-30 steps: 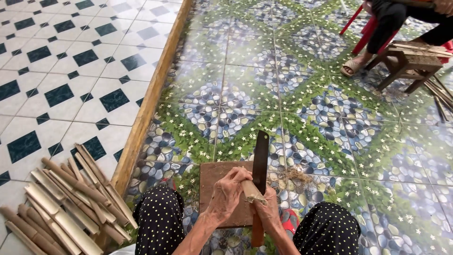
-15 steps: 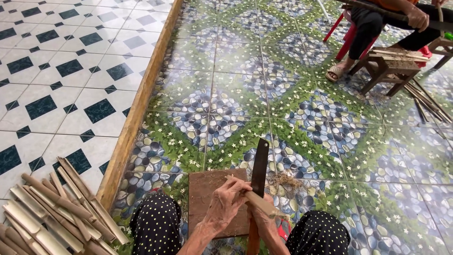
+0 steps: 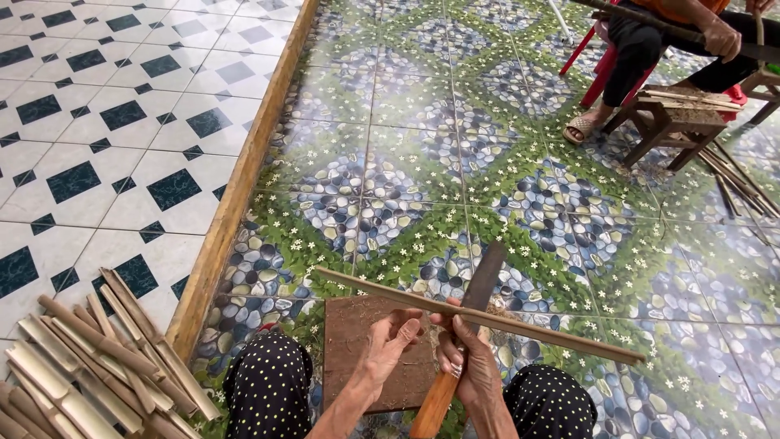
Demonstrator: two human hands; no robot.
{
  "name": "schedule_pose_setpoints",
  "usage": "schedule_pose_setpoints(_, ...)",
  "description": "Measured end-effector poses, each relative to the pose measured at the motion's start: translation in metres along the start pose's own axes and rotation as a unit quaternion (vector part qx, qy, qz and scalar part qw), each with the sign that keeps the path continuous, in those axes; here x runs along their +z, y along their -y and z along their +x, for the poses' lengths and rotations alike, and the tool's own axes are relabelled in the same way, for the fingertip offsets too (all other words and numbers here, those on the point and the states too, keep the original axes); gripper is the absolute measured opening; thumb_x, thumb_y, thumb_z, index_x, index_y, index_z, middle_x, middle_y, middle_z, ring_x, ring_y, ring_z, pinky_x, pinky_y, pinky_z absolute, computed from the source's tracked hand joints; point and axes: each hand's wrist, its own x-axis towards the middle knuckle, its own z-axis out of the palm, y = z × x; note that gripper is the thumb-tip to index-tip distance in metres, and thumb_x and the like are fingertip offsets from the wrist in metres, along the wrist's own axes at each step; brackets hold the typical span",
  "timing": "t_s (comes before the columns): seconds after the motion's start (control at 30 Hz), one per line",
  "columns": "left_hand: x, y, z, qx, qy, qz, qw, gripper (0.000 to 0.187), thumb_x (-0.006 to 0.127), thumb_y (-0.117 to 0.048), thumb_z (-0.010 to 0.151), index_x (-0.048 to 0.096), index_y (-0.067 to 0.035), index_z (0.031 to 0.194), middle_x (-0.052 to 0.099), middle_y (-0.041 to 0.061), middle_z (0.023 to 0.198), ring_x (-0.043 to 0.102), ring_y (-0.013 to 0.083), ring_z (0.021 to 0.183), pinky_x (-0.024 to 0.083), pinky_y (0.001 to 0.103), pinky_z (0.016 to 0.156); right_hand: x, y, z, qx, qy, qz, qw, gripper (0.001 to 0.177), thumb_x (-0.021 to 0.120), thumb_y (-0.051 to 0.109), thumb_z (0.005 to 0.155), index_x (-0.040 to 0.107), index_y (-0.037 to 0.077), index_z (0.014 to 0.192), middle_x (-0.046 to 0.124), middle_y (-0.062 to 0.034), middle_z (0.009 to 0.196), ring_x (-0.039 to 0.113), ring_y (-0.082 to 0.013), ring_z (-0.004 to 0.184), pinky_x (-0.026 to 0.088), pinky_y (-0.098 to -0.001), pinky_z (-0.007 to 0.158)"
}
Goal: The person sits on the floor and uses a large knife to shave and split bamboo strips on a wooden block.
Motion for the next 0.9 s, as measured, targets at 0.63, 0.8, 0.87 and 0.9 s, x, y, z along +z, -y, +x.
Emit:
schedule_pose_setpoints(0.63, -0.061, 0.002, 0.029, 0.241, -0.140, -0.096, 0.955, 0.036, 0.084, -0.035, 0.081, 0.078, -0.009, 0.106, 0.085, 0.011, 0.097, 0.078, 0.0217, 0.084, 0.064, 0.039, 0.080, -0.037, -0.045, 0.023, 0.208, -0.049, 0.023, 0.977, 0.039, 0.059, 0.022, 0.102, 0.062, 0.002, 0.135, 0.063, -0.0068, 0.084, 0.037, -0.0046, 0.040, 0.039, -0.0225, 0.033)
schedule_pose_setpoints(0.8, -0.072, -0.050, -0.005, 0.308, -0.195, -0.025, 0.931, 0.027, 0.073, -0.033, 0.093, 0.075, -0.009, 0.106, 0.075, 0.003, 0.098, 0.073, 0.0200, 0.096, 0.062, 0.033, 0.084, -0.184, -0.113, 0.076, 0.189, -0.117, -0.006, 0.975, 0.034, 0.064, 0.037, 0.097, 0.064, 0.003, 0.100, 0.063, -0.0058, 0.081, 0.040, -0.0079, 0.042, 0.040, -0.0249, 0.037)
schedule_pose_setpoints(0.87, -0.090, -0.042, -0.003, 0.286, -0.215, 0.033, 0.933, 0.032, 0.073, -0.039, 0.094, 0.074, -0.009, 0.106, 0.074, 0.005, 0.105, 0.073, 0.0191, 0.095, 0.065, 0.033, 0.083, -0.178, -0.108, 0.063, 0.159, -0.158, -0.108, 0.968, 0.027, 0.056, 0.025, 0.101, 0.066, 0.000, 0.105, 0.066, -0.0084, 0.084, 0.046, -0.0092, 0.045, 0.045, -0.0259, 0.041)
schedule_pose_setpoints(0.9, -0.098, -0.037, 0.002, 0.288, -0.213, 0.078, 0.930, 0.038, 0.073, -0.045, 0.096, 0.073, -0.009, 0.105, 0.073, 0.006, 0.112, 0.074, 0.0182, 0.094, 0.068, 0.034, 0.082, -0.177, -0.101, 0.065, 0.100, -0.178, -0.220, 0.954, 0.025, 0.048, 0.013, 0.105, 0.067, -0.002, 0.110, 0.068, -0.0112, 0.087, 0.052, -0.0105, 0.049, 0.049, -0.0269, 0.045)
